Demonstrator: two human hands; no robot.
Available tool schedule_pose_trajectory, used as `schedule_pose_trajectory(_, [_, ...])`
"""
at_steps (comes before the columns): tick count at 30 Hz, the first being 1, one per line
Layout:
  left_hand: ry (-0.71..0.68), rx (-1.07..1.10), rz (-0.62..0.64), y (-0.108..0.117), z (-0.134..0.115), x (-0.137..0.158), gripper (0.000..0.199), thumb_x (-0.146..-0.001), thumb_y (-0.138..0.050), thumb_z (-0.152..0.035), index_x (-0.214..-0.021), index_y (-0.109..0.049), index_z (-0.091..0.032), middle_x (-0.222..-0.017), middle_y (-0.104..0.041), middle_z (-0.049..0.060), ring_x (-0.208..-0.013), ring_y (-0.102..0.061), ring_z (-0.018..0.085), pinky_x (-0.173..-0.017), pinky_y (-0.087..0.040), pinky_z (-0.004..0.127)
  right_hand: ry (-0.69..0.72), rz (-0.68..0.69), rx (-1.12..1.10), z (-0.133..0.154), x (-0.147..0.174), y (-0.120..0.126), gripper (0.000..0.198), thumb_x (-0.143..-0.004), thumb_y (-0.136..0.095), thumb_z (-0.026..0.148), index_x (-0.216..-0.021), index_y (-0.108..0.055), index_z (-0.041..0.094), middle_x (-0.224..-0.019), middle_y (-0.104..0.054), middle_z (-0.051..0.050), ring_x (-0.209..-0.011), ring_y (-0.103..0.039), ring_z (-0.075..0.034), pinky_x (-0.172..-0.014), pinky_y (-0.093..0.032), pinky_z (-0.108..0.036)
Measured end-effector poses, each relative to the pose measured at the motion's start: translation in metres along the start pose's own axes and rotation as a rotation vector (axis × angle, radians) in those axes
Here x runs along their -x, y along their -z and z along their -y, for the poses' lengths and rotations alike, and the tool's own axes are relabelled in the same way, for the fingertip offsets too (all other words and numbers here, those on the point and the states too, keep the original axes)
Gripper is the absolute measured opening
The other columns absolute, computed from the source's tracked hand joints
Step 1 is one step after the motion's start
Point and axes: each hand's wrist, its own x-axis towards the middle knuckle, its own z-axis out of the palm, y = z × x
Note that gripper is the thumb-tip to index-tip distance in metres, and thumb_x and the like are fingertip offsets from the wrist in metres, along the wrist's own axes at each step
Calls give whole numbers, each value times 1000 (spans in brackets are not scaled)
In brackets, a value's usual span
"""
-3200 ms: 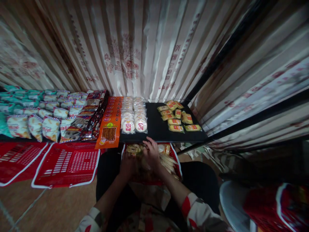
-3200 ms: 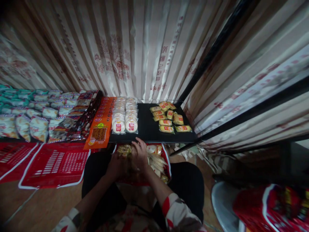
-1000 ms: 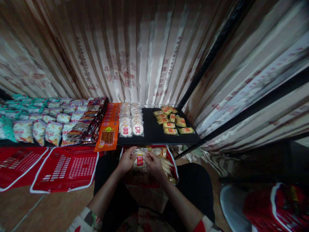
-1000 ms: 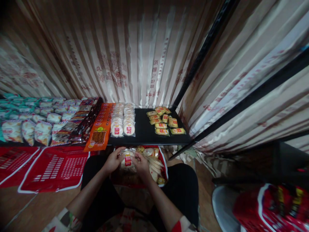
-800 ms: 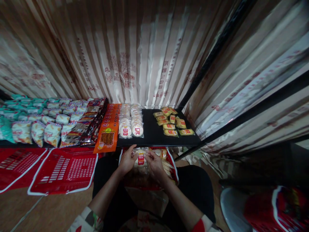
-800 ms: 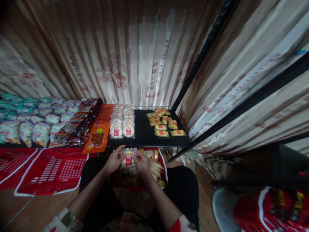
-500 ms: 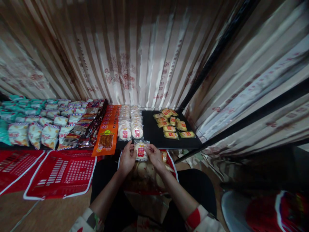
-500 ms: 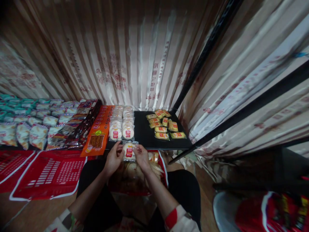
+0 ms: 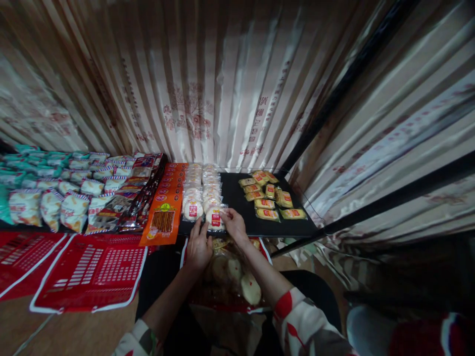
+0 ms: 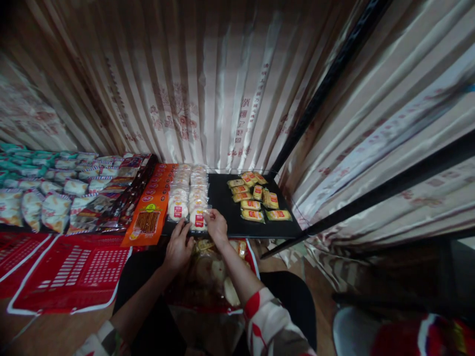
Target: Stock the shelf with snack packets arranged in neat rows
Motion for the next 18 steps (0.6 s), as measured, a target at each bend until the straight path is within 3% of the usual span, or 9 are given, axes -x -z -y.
schedule_pose_trajectory(12, [63,-136,-23,-3,12,-13,44,-78,-47,-14,-122,-54,-15,-137,-41,13,-123,-40,29,-102,-38,42,24,-45,233,3,-8,-11,27,-75,-54,42,-88,-64,21,-75,-63,0,-69,-57,-15,-66,-45,-26])
schedule_pose_trajectory(15, [62,-142,-35,-5,13,-14,45,-78,-47,-14,-122,-54,-15,-137,-41,14,-123,-40,29,-101,-39,42,71,-78,255,3,-6,-13,33,-75,-55,38,-100,-62,19,-83,-63,-3,-76,-58,-17,-73,-47,-29])
schedule_pose_trajectory(18, [61,-147,-35,-5,13,-14,45,-77,-47,-13,-122,-54,-15,-137,-41,14,-123,-40,30,-101,-39,42,184,-156,280,4,1,-14,52,-76,-54,34,-124,-49,14,-104,-58,-11,-90,-57,-21,-79,-48,-33])
